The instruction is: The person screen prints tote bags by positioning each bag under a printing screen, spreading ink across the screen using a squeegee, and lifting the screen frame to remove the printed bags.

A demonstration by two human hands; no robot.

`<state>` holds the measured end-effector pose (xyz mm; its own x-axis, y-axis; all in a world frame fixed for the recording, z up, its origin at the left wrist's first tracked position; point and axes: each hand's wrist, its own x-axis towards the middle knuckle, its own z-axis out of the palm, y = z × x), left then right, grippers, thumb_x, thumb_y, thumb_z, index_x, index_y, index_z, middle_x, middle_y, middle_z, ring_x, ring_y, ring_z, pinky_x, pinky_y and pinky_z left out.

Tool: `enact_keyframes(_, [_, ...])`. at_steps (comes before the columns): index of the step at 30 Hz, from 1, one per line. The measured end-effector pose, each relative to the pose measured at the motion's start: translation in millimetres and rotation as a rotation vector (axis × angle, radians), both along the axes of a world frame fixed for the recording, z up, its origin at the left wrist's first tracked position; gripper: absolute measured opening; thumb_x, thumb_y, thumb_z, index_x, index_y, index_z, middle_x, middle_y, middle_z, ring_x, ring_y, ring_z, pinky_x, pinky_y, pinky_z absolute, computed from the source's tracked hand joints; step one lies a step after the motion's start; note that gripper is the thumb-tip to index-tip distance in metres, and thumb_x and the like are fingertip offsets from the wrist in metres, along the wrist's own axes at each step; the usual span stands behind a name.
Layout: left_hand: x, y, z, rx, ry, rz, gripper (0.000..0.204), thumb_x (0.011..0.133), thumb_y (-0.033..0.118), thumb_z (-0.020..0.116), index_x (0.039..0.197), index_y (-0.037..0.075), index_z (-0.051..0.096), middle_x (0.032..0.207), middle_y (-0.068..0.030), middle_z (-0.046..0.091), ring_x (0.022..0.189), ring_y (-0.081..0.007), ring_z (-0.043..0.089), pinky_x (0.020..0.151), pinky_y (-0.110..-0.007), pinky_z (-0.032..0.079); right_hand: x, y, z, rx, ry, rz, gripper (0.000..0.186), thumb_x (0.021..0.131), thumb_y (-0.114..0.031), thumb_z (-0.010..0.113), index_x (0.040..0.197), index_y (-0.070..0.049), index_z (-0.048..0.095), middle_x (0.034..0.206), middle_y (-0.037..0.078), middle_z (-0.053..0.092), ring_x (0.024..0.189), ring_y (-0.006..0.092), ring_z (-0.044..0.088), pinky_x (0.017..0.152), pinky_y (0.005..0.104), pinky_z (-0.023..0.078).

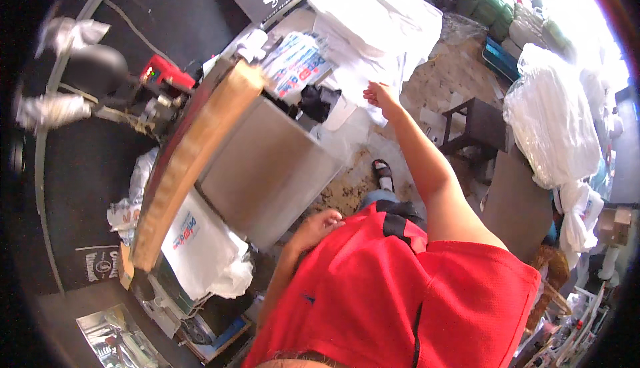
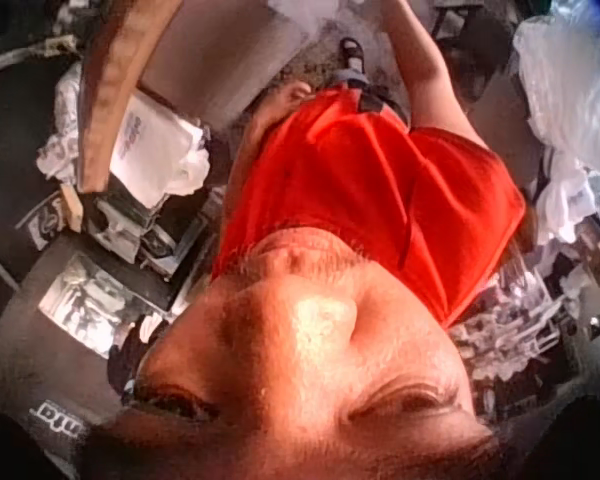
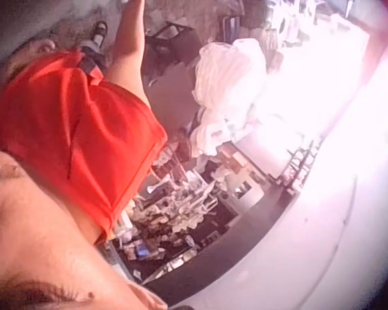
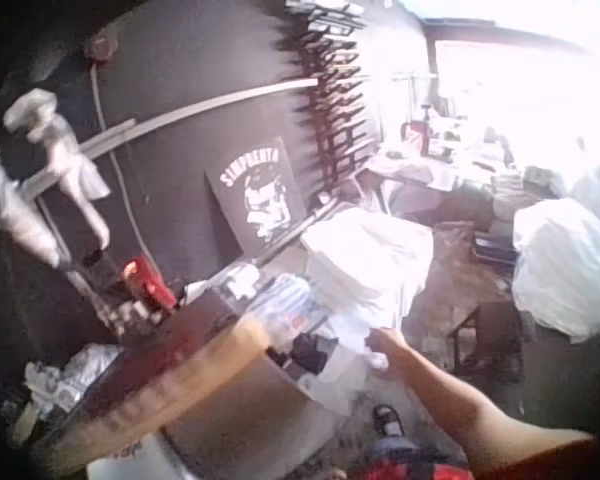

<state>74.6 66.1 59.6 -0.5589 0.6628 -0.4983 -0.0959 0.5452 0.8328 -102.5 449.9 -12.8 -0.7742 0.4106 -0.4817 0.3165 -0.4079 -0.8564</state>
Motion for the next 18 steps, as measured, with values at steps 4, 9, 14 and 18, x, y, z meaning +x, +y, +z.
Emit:
enact_keyframes(4, [0.0, 31.7, -45.5, -0.078, -0.229, 0.159, 0.045, 0.091, 0.043, 0.066, 0.113, 0.003, 0.064, 0.091, -0.008, 0.069, 0.083, -0.0161, 0.065, 0.077, -0.032, 0.051, -49.0, 134.6, -64.5, -0.09, -0.005, -0.296, 0.031, 0.092, -0.025, 0.064, 0.111, -0.001, 0.06, 0.102, 0.013, 0.069, 0.087, 0.0222, 0.067, 0.078, 0.0316, 0.053])
enact_keyframes(9, [41.1, -2.4, -120.8, -0.304, -0.411, 0.443, 0.043, 0.092, 0.042, 0.066, 0.102, 0.0, 0.064, 0.083, -0.0047, 0.068, 0.068, -0.0118, 0.06, 0.061, -0.027, 0.046, -116.7, 204.6, -97.8, -0.02, -0.061, -0.299, 0.058, 0.083, -0.035, 0.073, 0.125, 0.001, 0.054, 0.121, 0.017, 0.058, 0.098, 0.0253, 0.06, 0.082, 0.0348, 0.052])
enact_keyframes(14, [113.8, -61.6, -128.2, -0.52, -0.179, 0.54, 0.043, 0.093, 0.044, 0.059, 0.098, 0.001, 0.063, 0.076, -0.0098, 0.067, 0.067, -0.0184, 0.064, 0.06, -0.035, 0.05, -166.7, 235.7, -107.7, -0.402, -0.083, -0.38, 0.105, 0.079, -0.047, 0.073, 0.151, 0.002, 0.015, 0.145, 0.021, 0.035, 0.119, 0.0332, 0.049, 0.093, 0.0405, 0.047])
enact_keyframes(18, [162.8, -57.4, -133.2, -0.74, 0.077, 0.227, 0.041, 0.093, 0.043, 0.059, 0.098, 0.003, 0.063, 0.076, -0.0096, 0.067, 0.068, -0.019, 0.065, 0.06, -0.038, 0.051, -203.8, 226.9, -89.1, -0.498, -0.019, -0.431, 0.088, 0.08, -0.041, 0.073, 0.142, 0.003, 0.028, 0.137, 0.021, 0.043, 0.116, 0.033, 0.051, 0.094, 0.0418, 0.047])
